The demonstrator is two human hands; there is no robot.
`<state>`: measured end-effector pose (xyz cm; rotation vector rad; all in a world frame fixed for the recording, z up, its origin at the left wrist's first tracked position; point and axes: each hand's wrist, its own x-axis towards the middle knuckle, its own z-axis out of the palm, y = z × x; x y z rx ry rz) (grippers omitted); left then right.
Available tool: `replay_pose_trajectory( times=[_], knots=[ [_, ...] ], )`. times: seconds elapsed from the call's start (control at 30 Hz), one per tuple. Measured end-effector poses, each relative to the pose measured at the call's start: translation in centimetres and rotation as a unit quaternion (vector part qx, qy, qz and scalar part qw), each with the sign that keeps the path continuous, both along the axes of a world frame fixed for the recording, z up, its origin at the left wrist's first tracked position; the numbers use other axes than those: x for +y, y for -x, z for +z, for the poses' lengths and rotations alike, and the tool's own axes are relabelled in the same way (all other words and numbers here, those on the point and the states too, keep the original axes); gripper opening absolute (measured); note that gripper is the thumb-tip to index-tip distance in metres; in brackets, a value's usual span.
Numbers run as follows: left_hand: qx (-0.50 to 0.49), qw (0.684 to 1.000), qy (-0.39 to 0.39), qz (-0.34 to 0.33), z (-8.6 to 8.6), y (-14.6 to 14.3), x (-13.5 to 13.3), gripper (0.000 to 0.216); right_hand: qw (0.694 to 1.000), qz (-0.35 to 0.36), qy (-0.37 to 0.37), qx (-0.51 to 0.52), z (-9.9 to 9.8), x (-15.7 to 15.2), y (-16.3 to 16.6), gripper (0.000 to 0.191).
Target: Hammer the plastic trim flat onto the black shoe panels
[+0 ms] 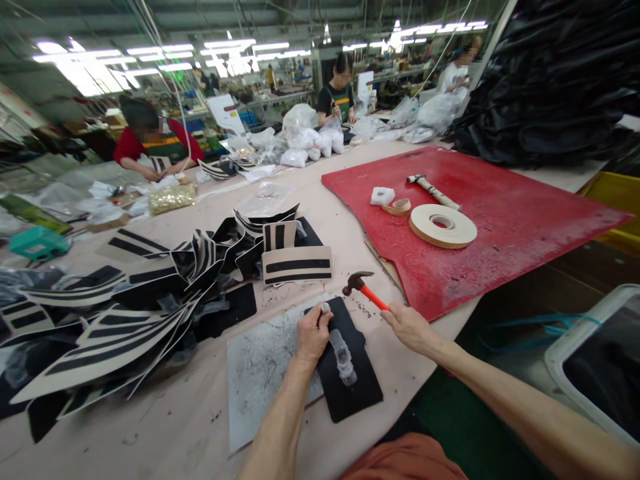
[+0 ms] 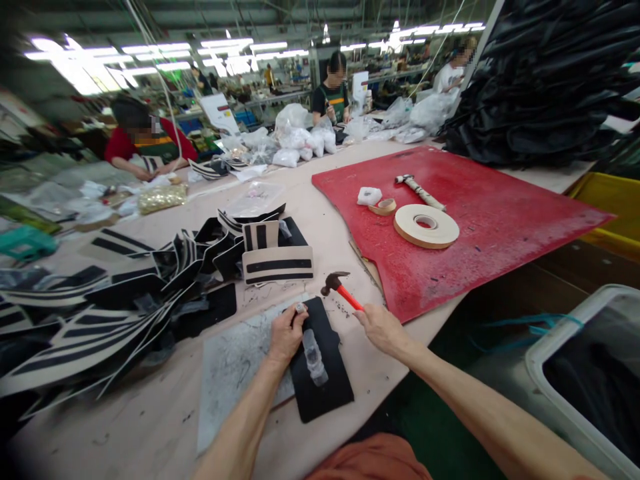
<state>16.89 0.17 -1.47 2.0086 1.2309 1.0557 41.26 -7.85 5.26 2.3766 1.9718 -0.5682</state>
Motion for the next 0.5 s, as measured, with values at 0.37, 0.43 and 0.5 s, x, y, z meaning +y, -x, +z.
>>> replay_pose_trajectory(
  times=[0.37,0.43,0.5],
  knots=[
    [-0.142,0.979,0.135,0.055,-0.1,-0.5,0.0,0.014,0.918,0.327,-0.186,0.121,-2.7,0.1,9.2,0.034],
    [-0.240,0.945,0.196,0.109,0.9,1.6,0.4,0.022,0.918,0.317,-0.192,0.142,-3.5,-0.6,9.8,0.031],
    [-0.256,0.940,0.174,0.145,2.9,6.4,1.0,0.029,0.905,0.284,-0.246,0.200,-4.4,-0.7,10.3,0.032]
  ],
)
